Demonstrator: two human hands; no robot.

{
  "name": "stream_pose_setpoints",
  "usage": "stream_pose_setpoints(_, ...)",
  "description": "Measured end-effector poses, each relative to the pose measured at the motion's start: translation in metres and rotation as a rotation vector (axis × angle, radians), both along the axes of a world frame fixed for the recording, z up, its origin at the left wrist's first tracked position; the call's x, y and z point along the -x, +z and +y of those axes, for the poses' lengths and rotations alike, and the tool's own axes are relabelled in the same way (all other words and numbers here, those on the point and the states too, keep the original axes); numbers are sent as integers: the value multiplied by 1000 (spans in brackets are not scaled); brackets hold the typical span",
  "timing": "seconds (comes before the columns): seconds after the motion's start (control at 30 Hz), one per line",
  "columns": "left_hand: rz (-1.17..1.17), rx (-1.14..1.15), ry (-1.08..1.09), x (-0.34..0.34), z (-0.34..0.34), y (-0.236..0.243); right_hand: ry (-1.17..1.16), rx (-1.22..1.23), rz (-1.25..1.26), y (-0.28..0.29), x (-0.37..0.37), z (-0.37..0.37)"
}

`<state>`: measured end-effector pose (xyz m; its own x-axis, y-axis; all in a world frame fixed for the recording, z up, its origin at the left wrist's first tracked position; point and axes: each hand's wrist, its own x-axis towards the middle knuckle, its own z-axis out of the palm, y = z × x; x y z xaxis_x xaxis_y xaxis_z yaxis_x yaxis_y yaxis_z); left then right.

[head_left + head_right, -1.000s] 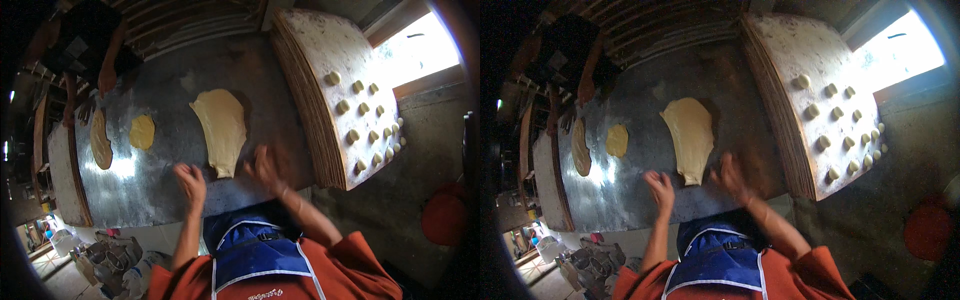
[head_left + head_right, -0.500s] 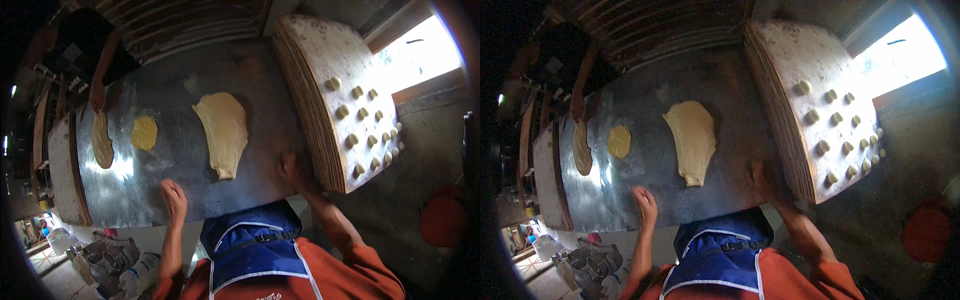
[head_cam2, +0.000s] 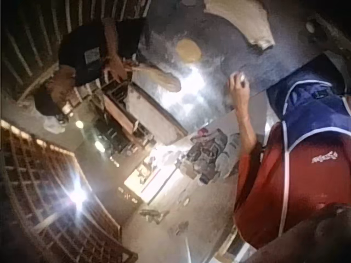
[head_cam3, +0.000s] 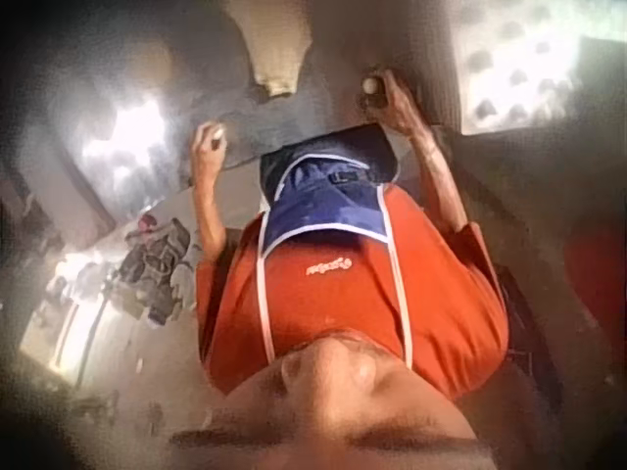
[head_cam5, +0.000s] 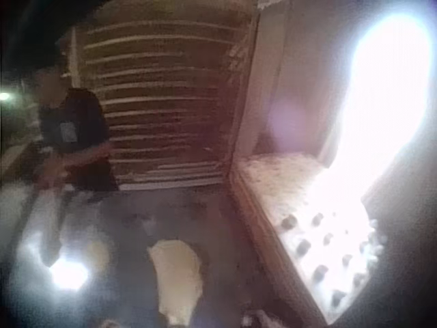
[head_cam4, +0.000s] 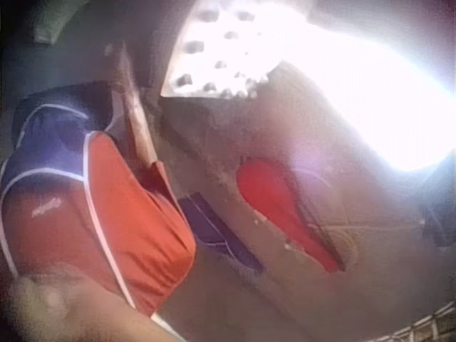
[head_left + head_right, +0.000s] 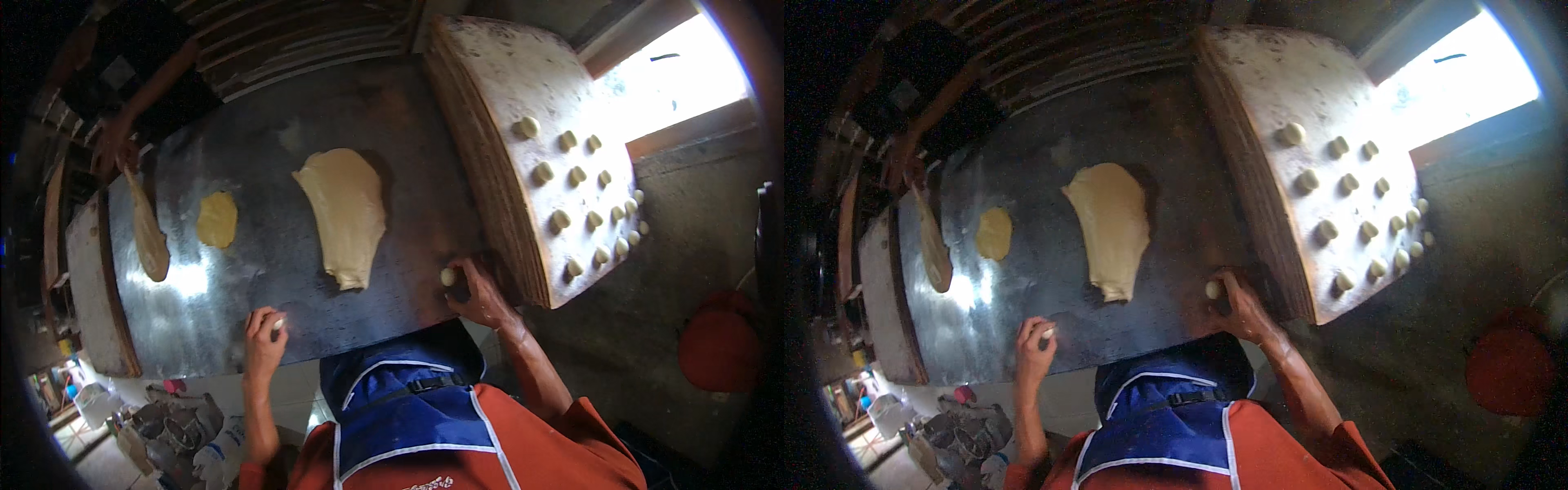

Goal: The person repeatedly tears small pieces from a large dough sheet on a metal table, rolls each piece into a ball, and places them on a wooden tray. The person then carries the tray to a rack and stacks it with other trays.

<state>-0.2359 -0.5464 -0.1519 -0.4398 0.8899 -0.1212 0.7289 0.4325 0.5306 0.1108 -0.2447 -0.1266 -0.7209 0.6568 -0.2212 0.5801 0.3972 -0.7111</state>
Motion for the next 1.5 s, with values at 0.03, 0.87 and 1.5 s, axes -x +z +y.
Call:
stream_pose_setpoints(0.03,-10,67,-55,6,5,10,12,-19,-10,2,-2,1)
stream_pose_setpoints(0.87,-741,-273,-60,-145,118,101,-30,1144,597,14,56,-18)
stream_pose_setpoints(1.5,-9,-424,19,-39,41,-58,-187,-71,-67,-153,3,-11)
